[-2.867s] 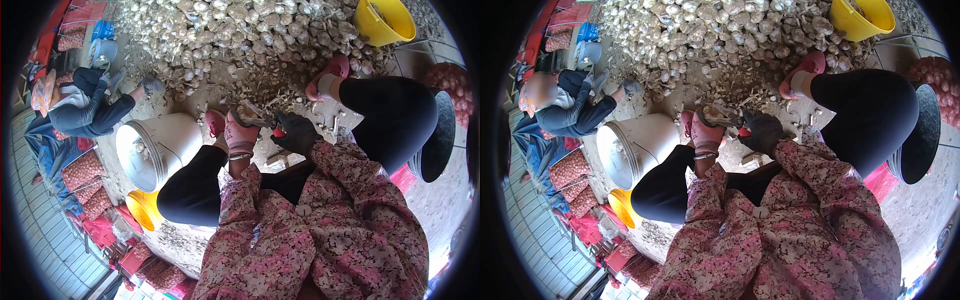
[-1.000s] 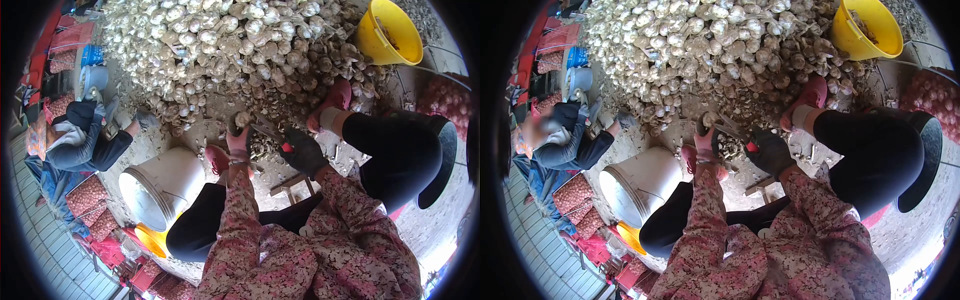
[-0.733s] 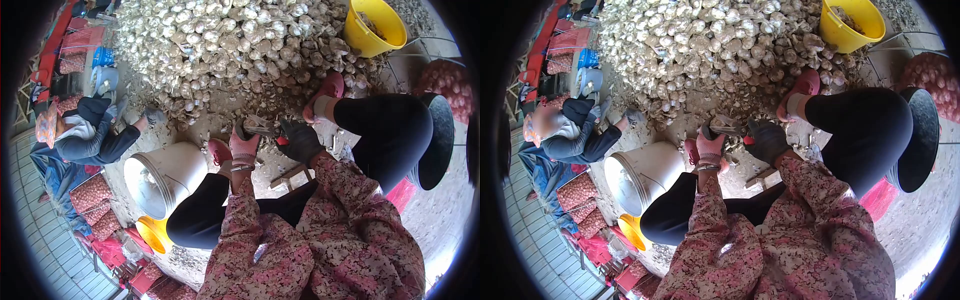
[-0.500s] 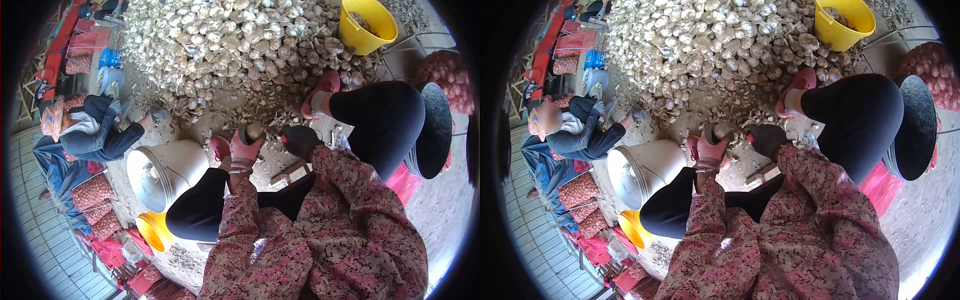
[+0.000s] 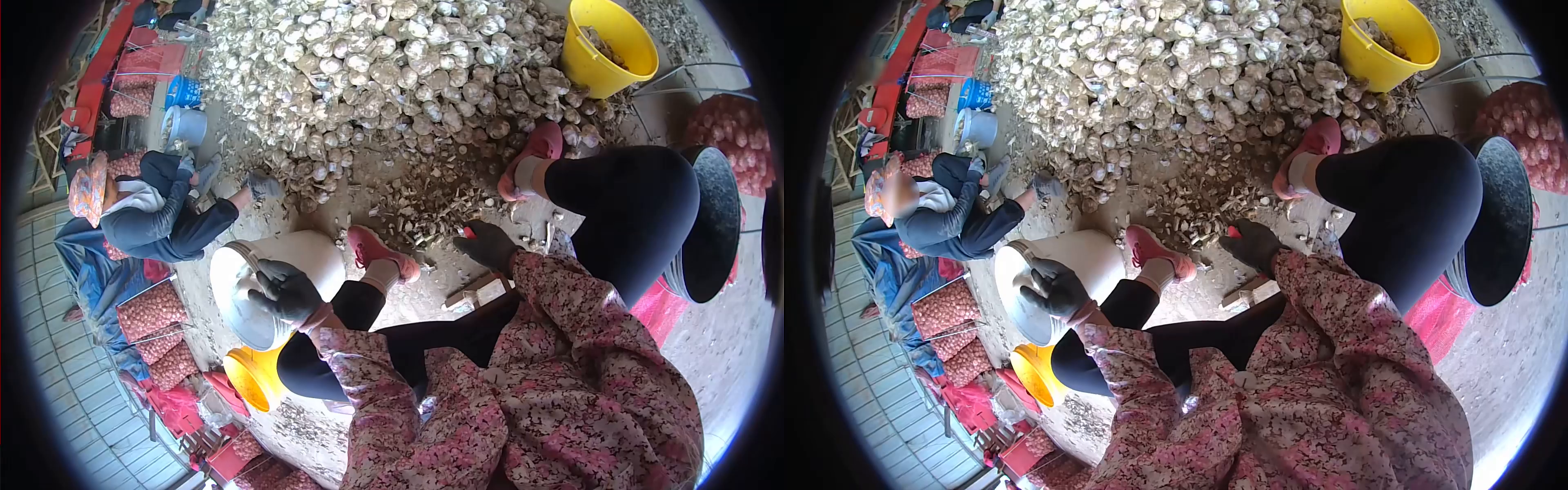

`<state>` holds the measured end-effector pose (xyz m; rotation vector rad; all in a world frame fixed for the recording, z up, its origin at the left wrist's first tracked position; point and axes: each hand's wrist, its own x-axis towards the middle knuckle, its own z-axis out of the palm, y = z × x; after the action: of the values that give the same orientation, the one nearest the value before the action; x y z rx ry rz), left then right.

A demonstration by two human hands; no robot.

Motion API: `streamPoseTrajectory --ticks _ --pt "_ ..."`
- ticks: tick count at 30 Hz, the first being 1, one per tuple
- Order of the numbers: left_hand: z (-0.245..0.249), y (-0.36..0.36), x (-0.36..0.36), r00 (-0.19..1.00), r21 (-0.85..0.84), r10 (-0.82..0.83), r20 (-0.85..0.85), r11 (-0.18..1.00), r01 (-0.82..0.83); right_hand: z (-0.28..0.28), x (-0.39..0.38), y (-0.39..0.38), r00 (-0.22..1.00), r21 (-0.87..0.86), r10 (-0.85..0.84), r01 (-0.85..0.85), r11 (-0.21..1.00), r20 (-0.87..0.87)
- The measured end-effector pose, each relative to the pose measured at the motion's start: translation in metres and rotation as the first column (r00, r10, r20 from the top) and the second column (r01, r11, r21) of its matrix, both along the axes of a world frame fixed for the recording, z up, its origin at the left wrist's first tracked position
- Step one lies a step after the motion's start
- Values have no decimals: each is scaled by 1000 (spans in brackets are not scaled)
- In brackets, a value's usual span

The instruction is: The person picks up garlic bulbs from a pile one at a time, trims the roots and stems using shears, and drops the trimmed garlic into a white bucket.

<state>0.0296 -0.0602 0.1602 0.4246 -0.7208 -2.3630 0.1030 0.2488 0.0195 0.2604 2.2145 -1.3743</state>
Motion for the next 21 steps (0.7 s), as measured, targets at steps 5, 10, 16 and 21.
streamPoseTrajectory --ticks 5,10,16,21 --pt "-151 -18 -38 940 -308 241 240 -900 310 -17 -10 -15 788 -482 -296 577 659 539" --pt "-226 109 -111 767 -727 -70 637 -386 568 -21 -20 -9 673 -442 -361 715 542 646" --pt "-273 195 -210 586 -527 199 786 -281 802 -24 -42 -2 743 -414 -375 637 650 554" --pt "-248 212 -214 419 -334 308 854 -294 896 -7 -51 18 918 -135 -310 350 927 248"
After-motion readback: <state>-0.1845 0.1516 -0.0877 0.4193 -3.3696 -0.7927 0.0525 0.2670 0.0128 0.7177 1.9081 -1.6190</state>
